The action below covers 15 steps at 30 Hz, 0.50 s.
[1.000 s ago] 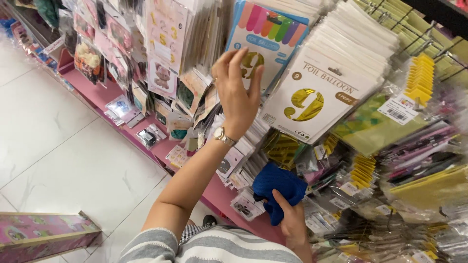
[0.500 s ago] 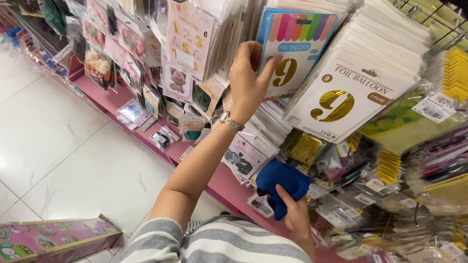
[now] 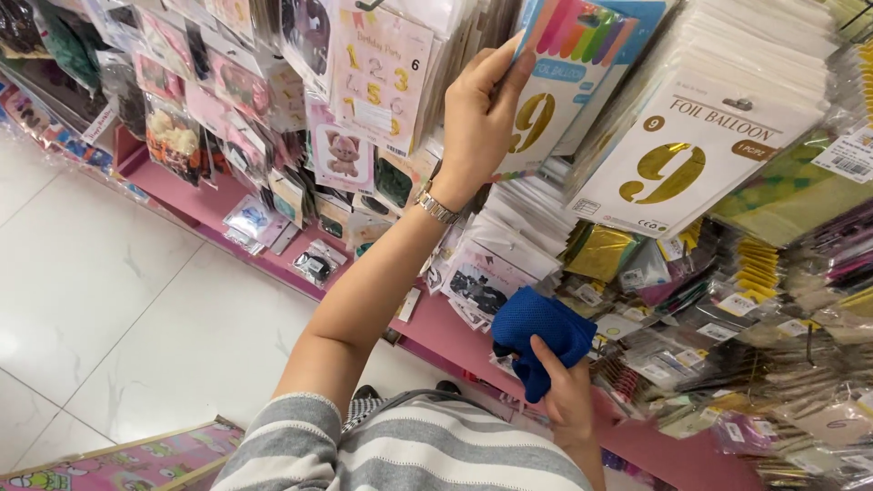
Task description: The recorder uses a blue cloth to dust and clean various packaged items on store shelves, including balloons and accessories.
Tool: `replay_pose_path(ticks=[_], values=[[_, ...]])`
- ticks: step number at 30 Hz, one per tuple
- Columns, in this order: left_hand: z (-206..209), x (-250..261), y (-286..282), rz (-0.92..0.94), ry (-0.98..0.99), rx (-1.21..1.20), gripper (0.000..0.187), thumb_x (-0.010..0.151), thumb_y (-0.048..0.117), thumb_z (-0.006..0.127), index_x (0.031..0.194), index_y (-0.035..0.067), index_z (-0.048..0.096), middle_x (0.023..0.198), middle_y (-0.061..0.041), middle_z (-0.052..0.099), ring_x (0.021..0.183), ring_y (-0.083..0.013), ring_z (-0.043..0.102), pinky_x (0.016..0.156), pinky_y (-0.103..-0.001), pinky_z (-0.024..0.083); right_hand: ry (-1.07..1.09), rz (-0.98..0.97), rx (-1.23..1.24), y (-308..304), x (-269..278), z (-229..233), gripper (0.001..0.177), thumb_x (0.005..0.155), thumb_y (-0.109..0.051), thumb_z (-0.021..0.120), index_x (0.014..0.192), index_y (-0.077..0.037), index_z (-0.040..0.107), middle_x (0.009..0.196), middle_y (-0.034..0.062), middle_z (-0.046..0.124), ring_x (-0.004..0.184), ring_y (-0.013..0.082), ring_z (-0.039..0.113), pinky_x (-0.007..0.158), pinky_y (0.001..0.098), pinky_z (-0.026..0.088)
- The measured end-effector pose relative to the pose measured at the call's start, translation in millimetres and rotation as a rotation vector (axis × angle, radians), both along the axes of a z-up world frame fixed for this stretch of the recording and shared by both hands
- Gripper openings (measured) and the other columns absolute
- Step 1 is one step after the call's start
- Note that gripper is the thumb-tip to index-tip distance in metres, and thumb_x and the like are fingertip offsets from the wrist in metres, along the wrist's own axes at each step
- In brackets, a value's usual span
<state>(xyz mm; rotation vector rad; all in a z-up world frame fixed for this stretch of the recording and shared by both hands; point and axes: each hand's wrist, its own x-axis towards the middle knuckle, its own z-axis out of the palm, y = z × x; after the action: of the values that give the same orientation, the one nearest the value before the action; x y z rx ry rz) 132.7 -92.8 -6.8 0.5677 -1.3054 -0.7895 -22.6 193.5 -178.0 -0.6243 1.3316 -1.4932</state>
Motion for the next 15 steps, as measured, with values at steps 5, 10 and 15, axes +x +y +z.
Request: replay_pose_path(ticks=[5,10,15], values=[[5.2,5.2,10.1,0.074,-0.037,-0.175,0.034,0.111,0.019,0.063,0.143,0.008,0.062,0.102,0.001,0.068,0.081,-0.004,0.056,0.078,-0.023,0.05,-0.008,-0.024,-0.026,10.5,2.8,-1.7,0.041,0.09,-0.007,0.073,0.129,0.0,0.062,0.105,0.0127,0.073,0.083,0.027,0.073,0.068,0.0398,0.06],[-2.6,15.7,19.6,-0.224,0.152,-0.03,0.034,0.113,0.02,0.062,0.144,0.005,0.06,0.098,0.005,0.066,0.089,-0.0017,0.053,0.08,-0.02,0.047,-0.012,-0.017,-0.041,25.6,-0.5,-8.0,0.042,0.095,-0.015,0.068,0.134,0.0,0.06,0.114,0.0138,0.072,0.092,0.0282,0.073,0.075,0.0426,0.06],[-1.4,53.6,66.6,-0.243,0.152,0.063,0.034,0.116,0.02,0.061,0.146,0.004,0.058,0.088,0.006,0.061,0.08,0.0005,0.048,0.072,-0.017,0.04,-0.084,-0.094,-0.172,28.9,-13.6,-12.1,0.05,0.104,-0.026,0.059,0.144,0.002,0.052,0.135,0.0166,0.065,0.119,0.0308,0.065,0.102,0.0474,0.052]])
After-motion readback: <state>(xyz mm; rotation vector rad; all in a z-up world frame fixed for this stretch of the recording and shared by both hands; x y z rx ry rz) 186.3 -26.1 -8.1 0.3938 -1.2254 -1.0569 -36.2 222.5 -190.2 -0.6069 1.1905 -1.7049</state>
